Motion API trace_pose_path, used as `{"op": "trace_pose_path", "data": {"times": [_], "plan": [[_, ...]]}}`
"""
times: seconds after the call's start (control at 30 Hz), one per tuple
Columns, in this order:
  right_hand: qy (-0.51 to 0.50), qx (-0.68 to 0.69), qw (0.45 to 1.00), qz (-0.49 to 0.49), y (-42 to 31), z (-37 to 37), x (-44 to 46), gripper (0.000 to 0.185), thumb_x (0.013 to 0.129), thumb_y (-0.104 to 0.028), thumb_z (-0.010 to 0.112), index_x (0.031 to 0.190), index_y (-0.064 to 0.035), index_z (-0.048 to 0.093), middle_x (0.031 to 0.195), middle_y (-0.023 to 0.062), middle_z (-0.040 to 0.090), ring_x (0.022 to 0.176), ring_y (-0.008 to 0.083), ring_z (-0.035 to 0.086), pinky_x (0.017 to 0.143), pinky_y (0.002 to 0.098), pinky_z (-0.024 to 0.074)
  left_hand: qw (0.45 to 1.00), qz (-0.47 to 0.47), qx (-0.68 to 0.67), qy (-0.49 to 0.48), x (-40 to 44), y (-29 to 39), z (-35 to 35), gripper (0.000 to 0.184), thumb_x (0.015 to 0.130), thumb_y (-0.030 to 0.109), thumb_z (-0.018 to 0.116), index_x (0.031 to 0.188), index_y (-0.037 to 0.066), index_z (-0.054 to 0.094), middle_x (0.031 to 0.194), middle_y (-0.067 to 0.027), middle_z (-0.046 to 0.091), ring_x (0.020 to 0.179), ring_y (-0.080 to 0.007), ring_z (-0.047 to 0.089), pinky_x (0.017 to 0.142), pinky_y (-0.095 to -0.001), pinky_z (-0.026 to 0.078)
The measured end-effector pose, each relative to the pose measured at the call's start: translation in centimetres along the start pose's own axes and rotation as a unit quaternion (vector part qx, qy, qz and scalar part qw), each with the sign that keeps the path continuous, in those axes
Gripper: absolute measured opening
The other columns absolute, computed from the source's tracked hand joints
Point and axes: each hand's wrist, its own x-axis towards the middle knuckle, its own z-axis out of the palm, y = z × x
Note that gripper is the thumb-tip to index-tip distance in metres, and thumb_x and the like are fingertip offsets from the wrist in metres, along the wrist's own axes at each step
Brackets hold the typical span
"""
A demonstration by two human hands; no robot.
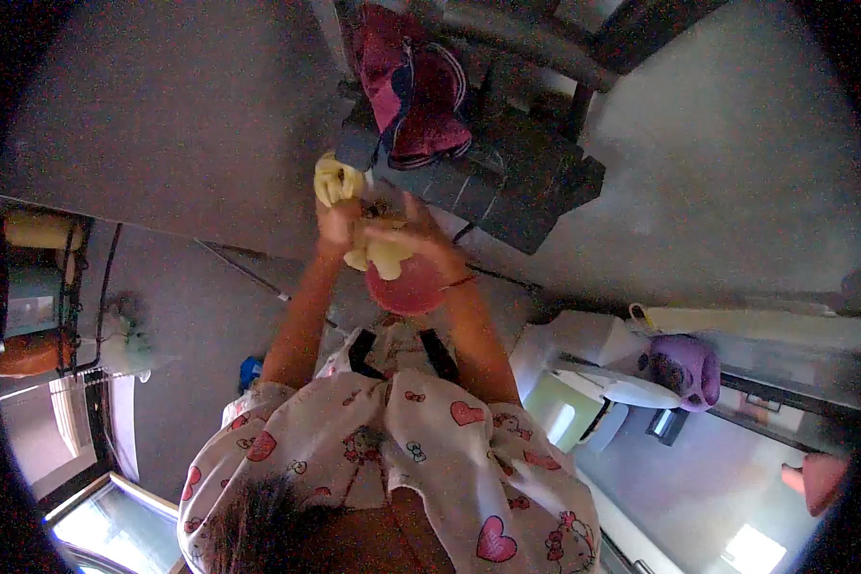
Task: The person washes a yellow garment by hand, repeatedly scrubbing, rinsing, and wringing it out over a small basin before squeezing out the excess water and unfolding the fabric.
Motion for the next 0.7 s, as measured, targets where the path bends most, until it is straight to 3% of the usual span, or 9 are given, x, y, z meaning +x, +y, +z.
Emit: {"op": "trace_pose_path", "data": {"times": [0.03,0.2,0.27,0.37,0.47,0.53,0.6,0.63,0.7], "plan": [[-0.043,0.059,0.988,-0.135,2.0,0.5,0.1,0.072,0.061,-0.015,0.072,0.122,0.0018,0.036,0.111,0.0136,0.049,0.106,0.0218,0.045,0.091,0.0281,0.0346,0.991,-0.058,-0.111,0.038,-0.2,1.1,0.4,0.017,0.06,0.001,0.048,0.075,0.002,0.054,0.067,-0.0019,0.051,0.061,-0.016,0.05,0.058,-0.0278,0.042],[0.03,-0.083,0.988,-0.127,3.2,2.6,0.7,0.065,0.057,-0.01,0.074,0.114,-0.0003,0.043,0.102,0.0102,0.054,0.097,0.0186,0.051,0.083,0.028,0.0407,0.981,-0.122,-0.148,-0.023,-0.2,2.4,0.8,0.021,0.058,0.004,0.05,0.078,0.0,0.054,0.07,-0.0046,0.05,0.067,-0.0165,0.05,0.063,-0.0285,0.042],[0.038,-0.108,0.982,-0.148,4.2,2.5,1.6,0.058,0.057,-0.01,0.074,0.108,-0.0017,0.048,0.096,0.0093,0.057,0.091,0.0185,0.056,0.078,0.028,0.0441,0.977,-0.159,-0.127,-0.061,-0.2,3.0,0.5,0.028,0.065,0.011,0.056,0.091,0.0,0.052,0.081,-0.0067,0.054,0.076,-0.019,0.054,0.072,-0.0305,0.044],[0.073,-0.086,0.98,-0.162,3.0,2.8,1.8,0.051,0.056,-0.01,0.072,0.102,-0.0004,0.052,0.094,0.0112,0.059,0.088,0.0185,0.057,0.076,0.0296,0.0453,0.956,-0.168,-0.232,-0.065,-0.5,5.9,0.4,0.038,0.074,0.023,0.059,0.102,0.0,0.046,0.093,-0.0084,0.054,0.085,-0.0218,0.055,0.079,-0.0348,0.044],[0.053,-0.09,0.991,-0.088,2.5,2.1,1.4,0.048,0.054,-0.01,0.071,0.098,0.0004,0.054,0.092,0.0115,0.06,0.086,0.0192,0.059,0.075,0.0313,0.0463,0.98,-0.101,-0.164,-0.056,0.5,5.3,-0.1,0.044,0.079,0.029,0.056,0.11,0.001,0.04,0.101,-0.0097,0.052,0.089,-0.0238,0.054,0.082,-0.0375,0.044],[0.012,-0.145,0.987,-0.06,3.7,1.5,1.6,0.05,0.058,-0.01,0.073,0.101,0.0003,0.052,0.096,0.0081,0.058,0.087,0.0131,0.055,0.073,0.0283,0.0455,0.974,-0.127,-0.179,-0.048,1.3,4.9,-0.5,0.034,0.08,0.023,0.055,0.104,0.001,0.044,0.092,-0.0107,0.055,0.085,-0.0242,0.056,0.078,-0.0376,0.045],[0.018,-0.156,0.986,-0.051,1.4,1.9,0.4,0.047,0.058,-0.01,0.072,0.1,-0.0001,0.053,0.095,0.0085,0.058,0.086,0.013,0.056,0.073,0.0285,0.0456,0.959,-0.179,-0.217,-0.034,2.1,5.0,-0.7,0.023,0.08,0.019,0.054,0.094,0.002,0.048,0.08,-0.0107,0.056,0.077,-0.0235,0.057,0.071,-0.0367,0.047],[0.022,-0.166,0.985,-0.038,0.6,2.0,-0.1,0.045,0.057,-0.01,0.072,0.098,-0.0005,0.054,0.095,0.0089,0.059,0.086,0.0129,0.056,0.072,0.0288,0.0458,0.964,-0.133,-0.226,-0.038,2.7,3.6,-1.0,0.015,0.079,0.015,0.052,0.084,0.002,0.05,0.072,-0.0101,0.055,0.069,-0.0222,0.057,0.064,-0.036,0.047],[0.025,-0.163,0.984,-0.068,1.5,1.7,0.2,0.045,0.056,-0.01,0.071,0.098,-0.002,0.055,0.095,0.0106,0.06,0.088,0.0182,0.057,0.074,0.031,0.0459,0.969,-0.147,-0.197,-0.039,2.9,2.8,-0.9,0.017,0.073,0.008,0.053,0.089,0.003,0.049,0.077,-0.0083,0.053,0.07,-0.0195,0.055,0.062,-0.0336,0.047]]}}
